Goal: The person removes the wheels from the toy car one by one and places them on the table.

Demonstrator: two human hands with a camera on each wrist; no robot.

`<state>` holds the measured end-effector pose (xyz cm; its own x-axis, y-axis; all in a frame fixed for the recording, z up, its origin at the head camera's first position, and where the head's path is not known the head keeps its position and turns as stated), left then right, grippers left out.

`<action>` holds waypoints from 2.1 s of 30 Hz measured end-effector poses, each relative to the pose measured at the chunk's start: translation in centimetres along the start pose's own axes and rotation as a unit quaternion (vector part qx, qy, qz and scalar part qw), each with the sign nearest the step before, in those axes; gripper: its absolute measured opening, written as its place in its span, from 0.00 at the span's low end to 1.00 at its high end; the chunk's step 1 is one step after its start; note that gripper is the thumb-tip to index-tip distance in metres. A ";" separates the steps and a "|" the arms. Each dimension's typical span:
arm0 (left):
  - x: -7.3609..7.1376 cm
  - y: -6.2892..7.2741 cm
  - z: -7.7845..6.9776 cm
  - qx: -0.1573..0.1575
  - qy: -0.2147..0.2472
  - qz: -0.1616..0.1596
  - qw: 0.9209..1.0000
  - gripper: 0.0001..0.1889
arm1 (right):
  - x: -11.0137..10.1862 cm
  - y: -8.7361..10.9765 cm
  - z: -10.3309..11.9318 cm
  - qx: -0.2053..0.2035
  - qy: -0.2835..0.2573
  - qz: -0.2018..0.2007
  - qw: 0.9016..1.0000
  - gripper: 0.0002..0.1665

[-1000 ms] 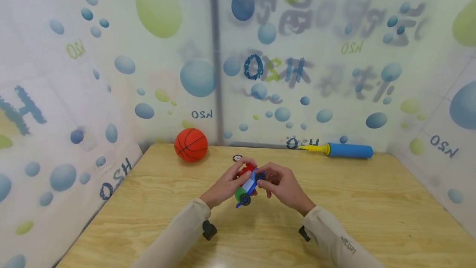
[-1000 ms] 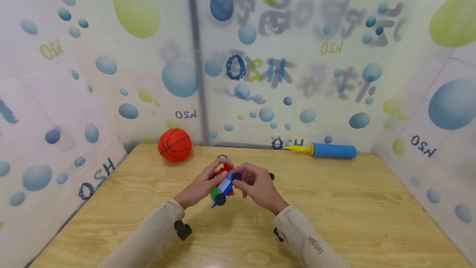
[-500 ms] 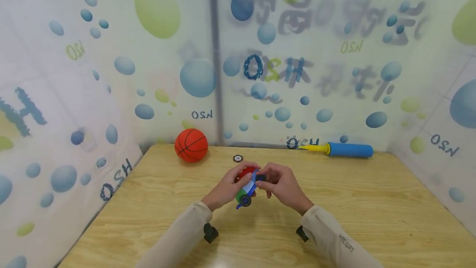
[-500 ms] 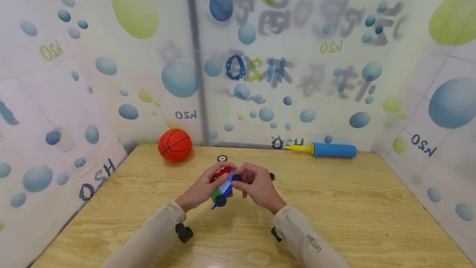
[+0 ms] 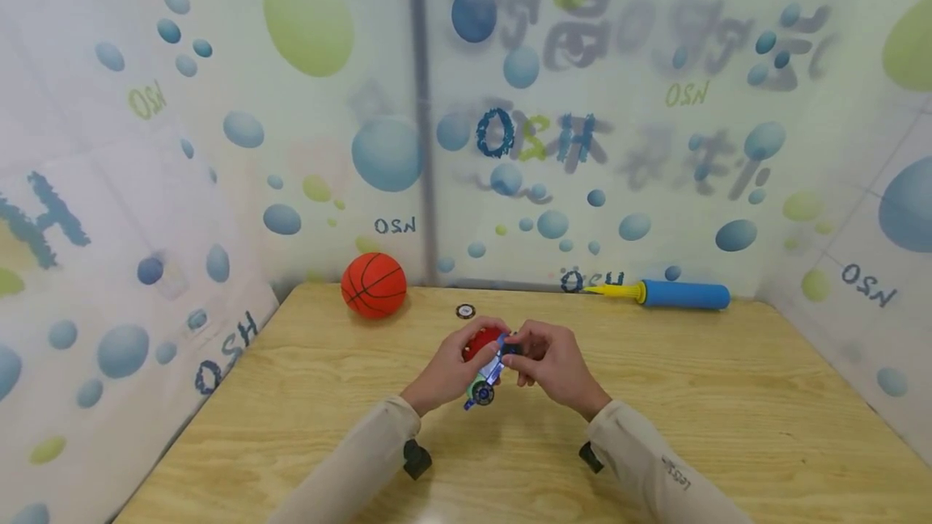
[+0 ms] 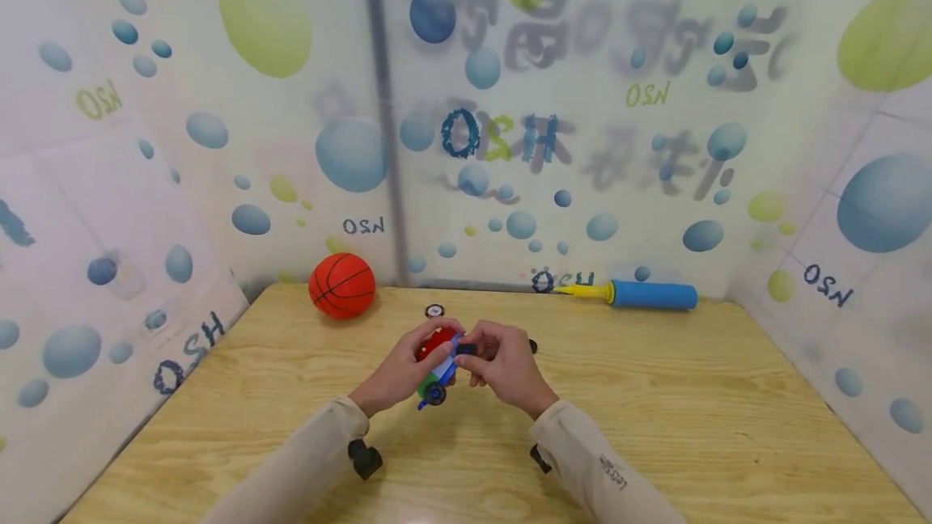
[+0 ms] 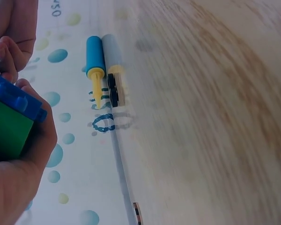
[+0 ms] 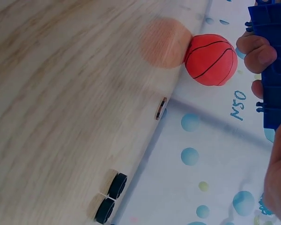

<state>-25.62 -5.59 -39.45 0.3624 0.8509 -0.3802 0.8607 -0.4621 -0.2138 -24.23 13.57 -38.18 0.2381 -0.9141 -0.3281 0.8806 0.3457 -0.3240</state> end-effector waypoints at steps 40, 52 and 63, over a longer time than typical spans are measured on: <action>-1.5 0.4 -0.5 -0.045 0.067 -0.006 0.997 0.17 | -4.1 1.6 -1.3 0.002 0.066 0.057 0.996 0.18; -1.9 0.7 -0.7 -0.045 0.070 0.004 0.997 0.18 | -5.5 1.9 -2.2 0.018 0.117 0.069 0.991 0.19; -2.0 0.6 -1.1 -0.051 0.075 0.027 0.996 0.20 | -7.9 2.4 -3.0 0.042 0.156 0.063 0.985 0.20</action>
<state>-25.41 -7.33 -37.88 0.4519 0.8568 -0.2484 0.8674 -0.4870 -0.1019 -25.21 22.21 -39.00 0.2221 -0.7502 -0.6228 0.8861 0.4218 -0.1921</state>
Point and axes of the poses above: each hand's wrist, its own y-axis away from the middle knuckle, its own x-axis out of the palm, z = x × y, the point moved 1 cm from there along -y, towards the middle knuckle, and after that the axes turned 1 degree about -y, right-handed, at the moved point
